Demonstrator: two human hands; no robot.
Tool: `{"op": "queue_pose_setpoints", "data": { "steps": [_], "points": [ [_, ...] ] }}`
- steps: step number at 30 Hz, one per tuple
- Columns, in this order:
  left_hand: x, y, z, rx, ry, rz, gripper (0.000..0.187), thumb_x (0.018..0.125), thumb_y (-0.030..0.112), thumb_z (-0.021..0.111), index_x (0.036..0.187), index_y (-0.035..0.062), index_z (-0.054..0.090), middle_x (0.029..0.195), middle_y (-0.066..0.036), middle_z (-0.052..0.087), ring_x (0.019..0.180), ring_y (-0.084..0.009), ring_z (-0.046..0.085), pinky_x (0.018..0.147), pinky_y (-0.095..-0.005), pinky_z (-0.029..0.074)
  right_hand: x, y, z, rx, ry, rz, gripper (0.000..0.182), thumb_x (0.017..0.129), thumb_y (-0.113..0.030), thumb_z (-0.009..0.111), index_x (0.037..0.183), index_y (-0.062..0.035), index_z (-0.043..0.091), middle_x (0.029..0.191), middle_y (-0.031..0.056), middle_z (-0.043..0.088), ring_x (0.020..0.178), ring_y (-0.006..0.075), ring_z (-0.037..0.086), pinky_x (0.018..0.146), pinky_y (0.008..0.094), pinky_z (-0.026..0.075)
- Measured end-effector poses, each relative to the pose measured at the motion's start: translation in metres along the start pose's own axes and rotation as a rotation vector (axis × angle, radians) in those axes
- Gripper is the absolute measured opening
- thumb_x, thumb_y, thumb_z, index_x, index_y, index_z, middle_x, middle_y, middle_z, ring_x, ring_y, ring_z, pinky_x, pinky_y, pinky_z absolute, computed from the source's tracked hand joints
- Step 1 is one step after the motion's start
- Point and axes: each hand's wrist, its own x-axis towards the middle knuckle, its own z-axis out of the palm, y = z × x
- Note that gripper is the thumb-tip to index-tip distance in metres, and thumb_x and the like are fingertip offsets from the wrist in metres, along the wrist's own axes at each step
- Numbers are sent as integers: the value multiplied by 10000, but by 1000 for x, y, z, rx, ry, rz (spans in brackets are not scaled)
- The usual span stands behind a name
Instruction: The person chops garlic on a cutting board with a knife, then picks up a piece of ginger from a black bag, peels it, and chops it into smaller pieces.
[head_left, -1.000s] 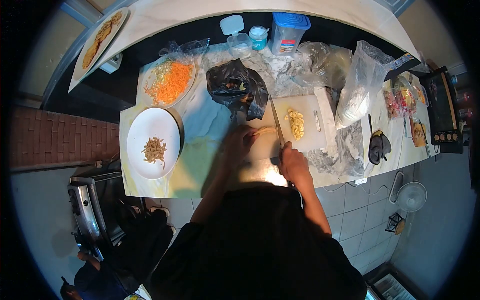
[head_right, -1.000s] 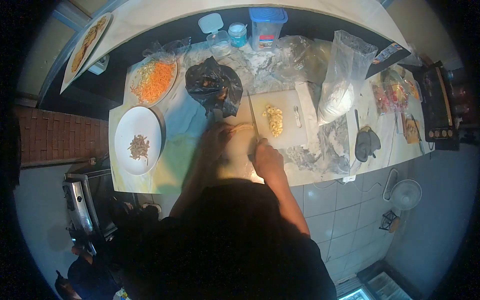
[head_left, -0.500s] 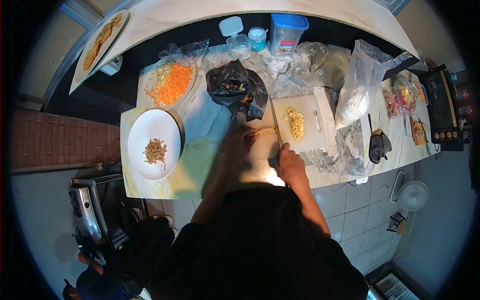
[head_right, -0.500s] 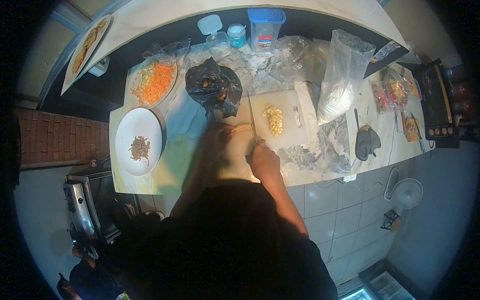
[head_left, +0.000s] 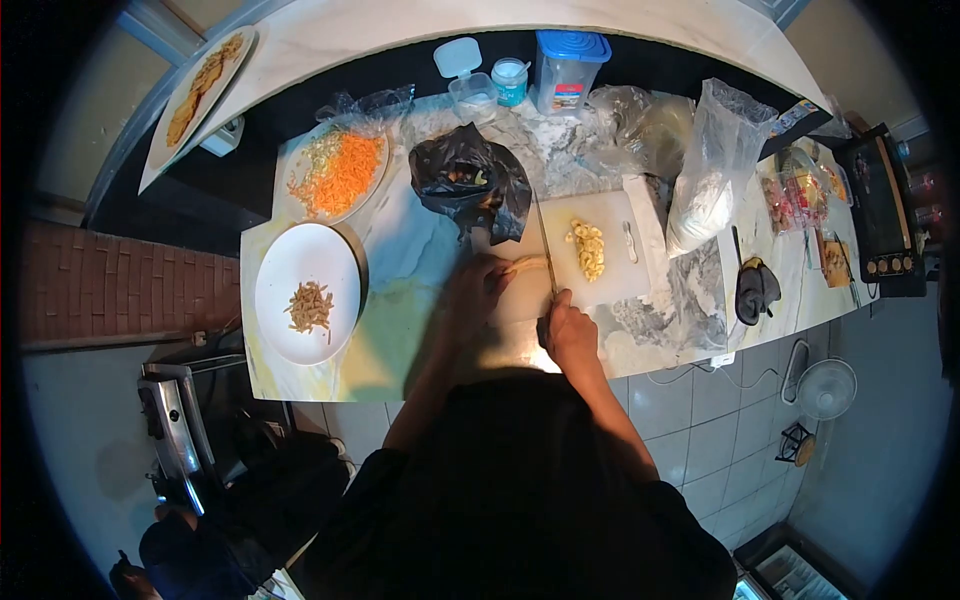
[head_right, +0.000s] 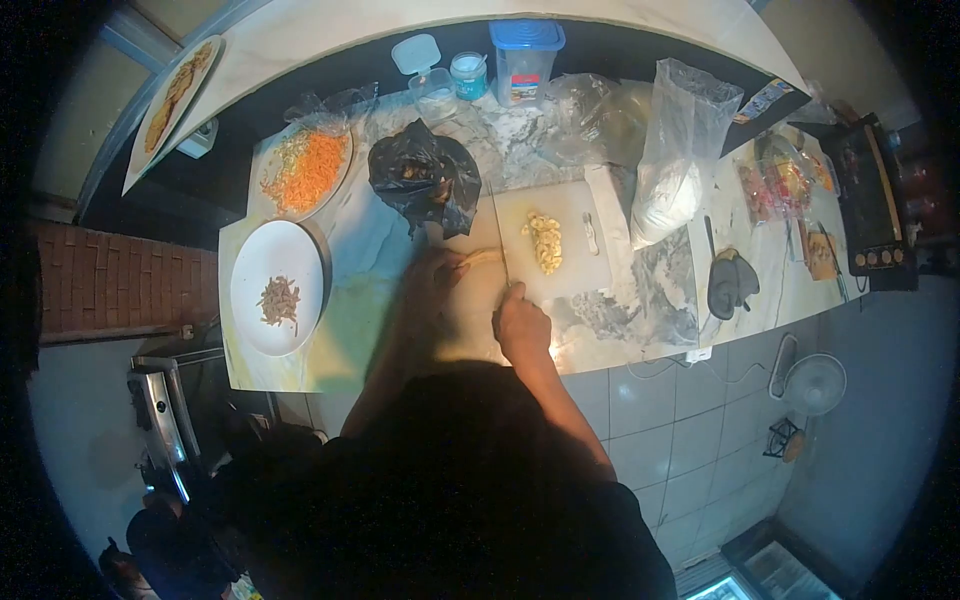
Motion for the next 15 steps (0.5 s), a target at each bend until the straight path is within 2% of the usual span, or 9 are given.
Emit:
{"op": "queue_pose_setpoints", "data": {
  "steps": [2, 5, 15],
  "points": [
    [1, -4, 0, 11, -1, 24, 157, 780, 68, 673, 918, 17, 620, 864, -111, 604, 772, -234, 603, 705, -329, 487, 3, 5, -8, 99, -66, 2, 330, 846, -170, 498, 1059, 68, 414, 728, 269, 603, 685, 440, 605, 626, 502, 491],
    [0, -12, 4, 20, -3, 52, 166, 771, 68, 679, 917, 18, 618, 865, -107, 603, 768, -232, 602, 703, -330, 488, 7, 10, -26, 74, -112, 3, 269, 855, -195, 509, 974, 33, 430, 775, 288, 608, 765, 452, 604, 686, 506, 487],
    [0, -12, 4, -9, 21, 86, 181, 766, 70, 684, 926, 38, 606, 869, -103, 601, 756, -229, 605, 689, -330, 487, 9, -2, -47, 125, -197, 10, 269, 856, -211, 517, 952, 29, 442, 825, 304, 608, 820, 462, 596, 733, 519, 473]
  ]
}}
